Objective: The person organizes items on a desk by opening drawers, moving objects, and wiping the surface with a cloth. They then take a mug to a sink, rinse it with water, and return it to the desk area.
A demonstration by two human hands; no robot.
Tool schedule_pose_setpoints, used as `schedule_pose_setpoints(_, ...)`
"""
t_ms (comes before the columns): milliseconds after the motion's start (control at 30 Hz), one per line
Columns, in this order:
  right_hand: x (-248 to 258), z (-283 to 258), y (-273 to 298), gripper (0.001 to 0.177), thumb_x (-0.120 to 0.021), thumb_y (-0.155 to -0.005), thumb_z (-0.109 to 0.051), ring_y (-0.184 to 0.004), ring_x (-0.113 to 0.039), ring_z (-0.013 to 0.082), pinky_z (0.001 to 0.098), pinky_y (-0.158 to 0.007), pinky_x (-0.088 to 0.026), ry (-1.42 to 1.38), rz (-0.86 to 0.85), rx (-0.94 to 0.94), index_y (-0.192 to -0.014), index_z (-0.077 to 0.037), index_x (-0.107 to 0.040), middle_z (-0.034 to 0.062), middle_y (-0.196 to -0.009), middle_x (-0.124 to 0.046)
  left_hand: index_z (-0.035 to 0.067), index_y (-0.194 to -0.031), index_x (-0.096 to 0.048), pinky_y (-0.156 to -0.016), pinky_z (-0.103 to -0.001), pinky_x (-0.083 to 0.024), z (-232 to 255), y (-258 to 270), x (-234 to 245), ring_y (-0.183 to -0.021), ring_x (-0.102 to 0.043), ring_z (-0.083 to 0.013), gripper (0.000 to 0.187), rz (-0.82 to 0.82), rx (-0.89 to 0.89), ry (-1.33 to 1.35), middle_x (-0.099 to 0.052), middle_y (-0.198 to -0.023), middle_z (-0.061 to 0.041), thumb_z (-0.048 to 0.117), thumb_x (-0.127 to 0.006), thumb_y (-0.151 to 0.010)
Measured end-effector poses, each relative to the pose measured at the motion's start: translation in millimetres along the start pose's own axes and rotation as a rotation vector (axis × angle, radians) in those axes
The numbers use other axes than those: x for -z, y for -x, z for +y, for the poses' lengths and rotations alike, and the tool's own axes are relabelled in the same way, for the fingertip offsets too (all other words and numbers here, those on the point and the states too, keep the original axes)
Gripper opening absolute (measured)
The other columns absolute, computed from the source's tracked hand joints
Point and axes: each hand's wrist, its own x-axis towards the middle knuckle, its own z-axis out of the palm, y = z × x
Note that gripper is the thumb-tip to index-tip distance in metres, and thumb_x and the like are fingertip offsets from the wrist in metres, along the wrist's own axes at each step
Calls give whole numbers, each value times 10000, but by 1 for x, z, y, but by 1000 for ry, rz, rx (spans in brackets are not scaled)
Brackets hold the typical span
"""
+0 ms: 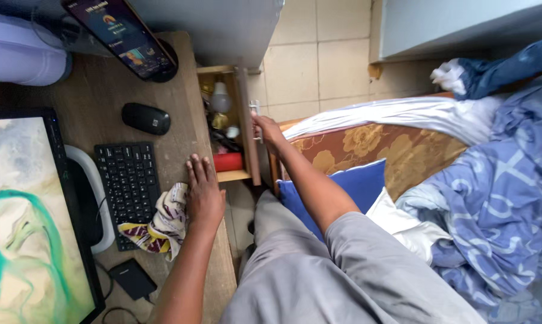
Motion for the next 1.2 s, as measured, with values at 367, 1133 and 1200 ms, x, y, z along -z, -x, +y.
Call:
schedule_pose_setpoints(367, 43, -11, 29, 621, -545, -1023, -552, -909, -501, 245, 391, -797, -394, 282, 322, -3, -1440, -94, -590, 297, -1252, -592, 8, -1560, -296, -1240, -471, -247, -43, -13, -64, -1529, -211, -450, 949, 241, -135, 164, -228, -1652, -242, 45, -791, -751)
schedule_pose_setpoints(1133, 44, -57, 41, 734, -823, -819, -157, -1137, -697, 331, 421, -964, -542, 999, 342, 192, -1471, -132, -487, 178, -1259, -709, 40, -1604, -230, -1257, -381, -202, -30, 0, -25, -1564, -150, -362, 1059, 125, -65, 30, -135, -1692, -177, 257, -850, -773)
schedule_pose_setpoints(1200, 53, -59, 48, 754, -821, -820, -161, -1152, -695, 318, 419, -967, -545, 947, 321, 207, -1480, -117, -460, 172, -1274, -699, 41, -1598, -224, -1247, -377, -199, -24, 3, -18, -1553, -142, -366, 1055, 65, -49, 13, -120, -1689, -187, 273, -848, -779)
